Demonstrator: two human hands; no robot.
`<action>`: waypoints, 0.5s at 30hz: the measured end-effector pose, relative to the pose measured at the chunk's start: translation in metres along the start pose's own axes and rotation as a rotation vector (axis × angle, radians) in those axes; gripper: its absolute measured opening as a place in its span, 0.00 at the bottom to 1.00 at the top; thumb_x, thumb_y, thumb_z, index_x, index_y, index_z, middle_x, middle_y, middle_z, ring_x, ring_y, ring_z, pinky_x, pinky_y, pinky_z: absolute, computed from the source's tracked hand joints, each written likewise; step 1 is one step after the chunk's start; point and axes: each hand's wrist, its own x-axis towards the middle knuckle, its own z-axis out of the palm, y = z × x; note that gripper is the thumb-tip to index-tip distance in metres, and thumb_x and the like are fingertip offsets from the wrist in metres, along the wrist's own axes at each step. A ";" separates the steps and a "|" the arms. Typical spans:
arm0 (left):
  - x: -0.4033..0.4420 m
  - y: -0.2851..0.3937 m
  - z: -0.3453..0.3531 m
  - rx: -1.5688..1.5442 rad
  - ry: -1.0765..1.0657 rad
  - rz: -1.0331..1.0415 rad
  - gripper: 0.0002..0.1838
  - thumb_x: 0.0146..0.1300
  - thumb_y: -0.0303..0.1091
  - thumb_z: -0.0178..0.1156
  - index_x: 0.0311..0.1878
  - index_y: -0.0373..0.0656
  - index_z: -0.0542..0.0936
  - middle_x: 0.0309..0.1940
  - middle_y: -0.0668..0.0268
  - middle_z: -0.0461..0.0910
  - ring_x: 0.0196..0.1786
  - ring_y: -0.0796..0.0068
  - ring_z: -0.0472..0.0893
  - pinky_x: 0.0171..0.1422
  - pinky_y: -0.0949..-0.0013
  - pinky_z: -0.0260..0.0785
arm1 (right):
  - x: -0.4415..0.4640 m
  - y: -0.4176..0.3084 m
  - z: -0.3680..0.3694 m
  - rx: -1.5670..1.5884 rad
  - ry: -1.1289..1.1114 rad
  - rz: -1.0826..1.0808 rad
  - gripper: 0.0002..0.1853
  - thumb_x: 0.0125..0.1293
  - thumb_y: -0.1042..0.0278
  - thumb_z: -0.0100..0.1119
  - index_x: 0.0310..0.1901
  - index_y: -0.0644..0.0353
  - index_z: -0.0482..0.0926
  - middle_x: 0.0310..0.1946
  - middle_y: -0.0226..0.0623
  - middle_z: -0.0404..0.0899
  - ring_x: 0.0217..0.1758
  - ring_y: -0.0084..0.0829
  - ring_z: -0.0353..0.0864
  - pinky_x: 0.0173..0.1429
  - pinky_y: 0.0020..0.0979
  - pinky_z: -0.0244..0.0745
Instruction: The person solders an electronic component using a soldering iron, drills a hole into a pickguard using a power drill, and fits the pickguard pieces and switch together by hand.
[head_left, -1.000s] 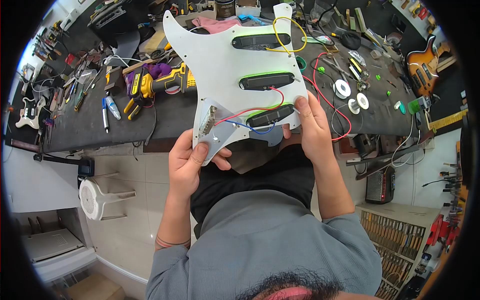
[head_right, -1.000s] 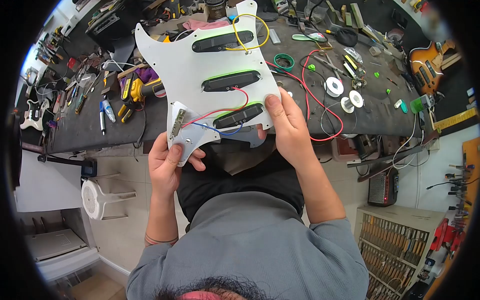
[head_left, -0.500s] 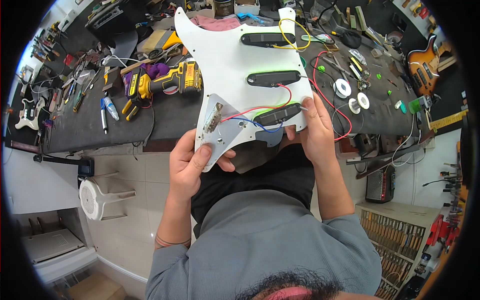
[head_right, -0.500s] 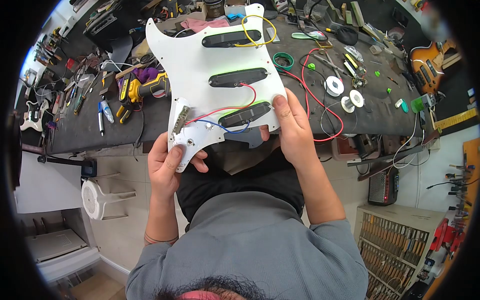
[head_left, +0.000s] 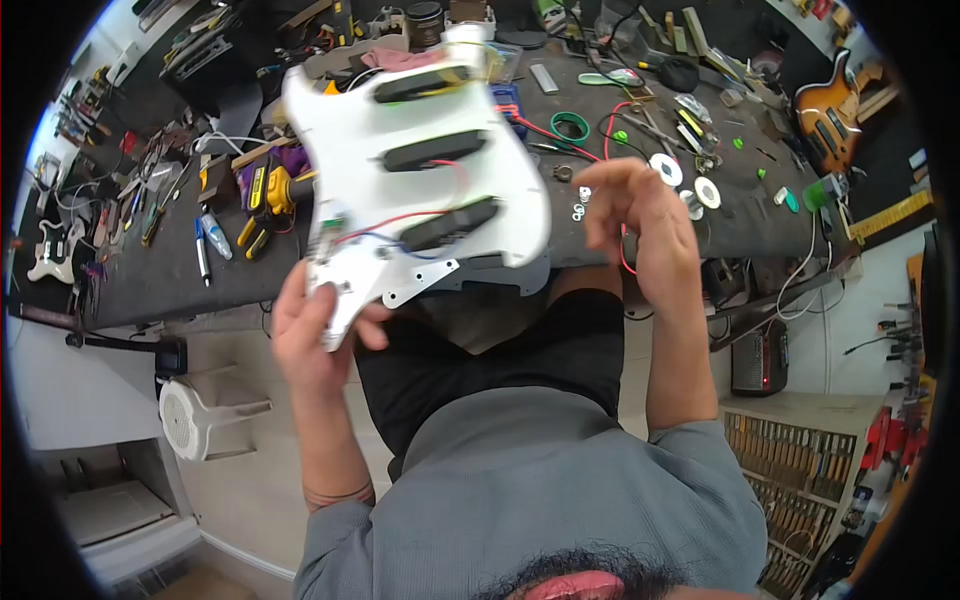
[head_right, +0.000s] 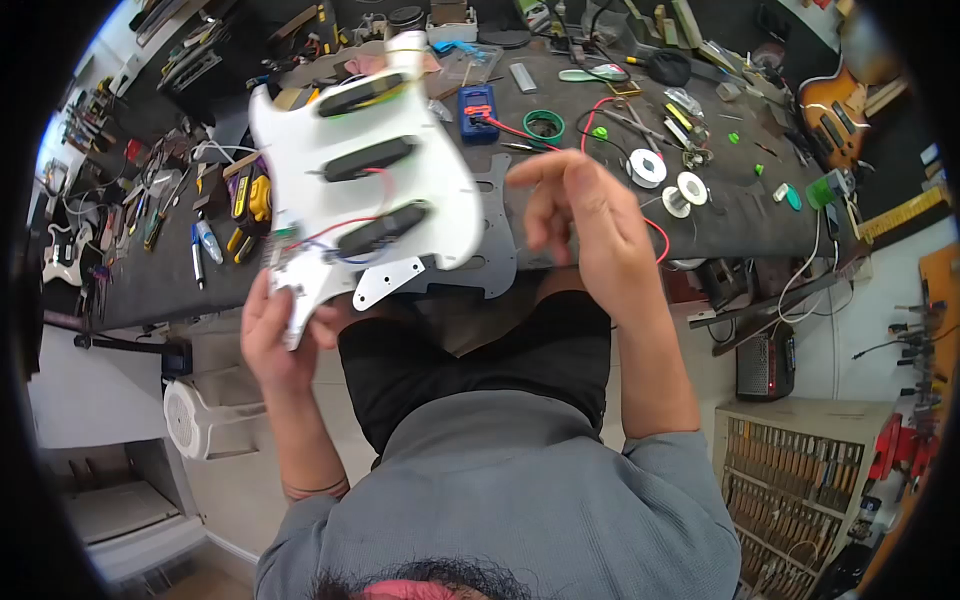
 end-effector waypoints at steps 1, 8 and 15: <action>-0.001 0.011 -0.009 0.014 0.023 0.015 0.22 0.81 0.29 0.52 0.71 0.23 0.71 0.41 0.36 0.89 0.28 0.53 0.90 0.30 0.64 0.85 | 0.001 -0.009 -0.006 -0.060 0.016 -0.017 0.28 0.93 0.51 0.38 0.60 0.67 0.84 0.30 0.29 0.81 0.28 0.16 0.75 0.34 0.21 0.68; -0.021 0.016 -0.095 0.164 0.324 0.068 0.26 0.83 0.36 0.52 0.79 0.37 0.69 0.50 0.56 0.87 0.33 0.74 0.84 0.25 0.79 0.71 | -0.009 0.030 0.045 -0.994 -0.201 0.097 0.17 0.80 0.56 0.57 0.61 0.54 0.87 0.36 0.52 0.90 0.40 0.57 0.91 0.43 0.57 0.84; 0.017 -0.002 -0.090 0.397 0.307 0.301 0.20 0.82 0.46 0.60 0.54 0.34 0.85 0.37 0.55 0.85 0.36 0.61 0.82 0.39 0.60 0.73 | -0.034 0.046 0.055 -1.183 -0.089 -0.066 0.14 0.63 0.67 0.65 0.47 0.65 0.84 0.29 0.46 0.90 0.34 0.49 0.93 0.35 0.49 0.82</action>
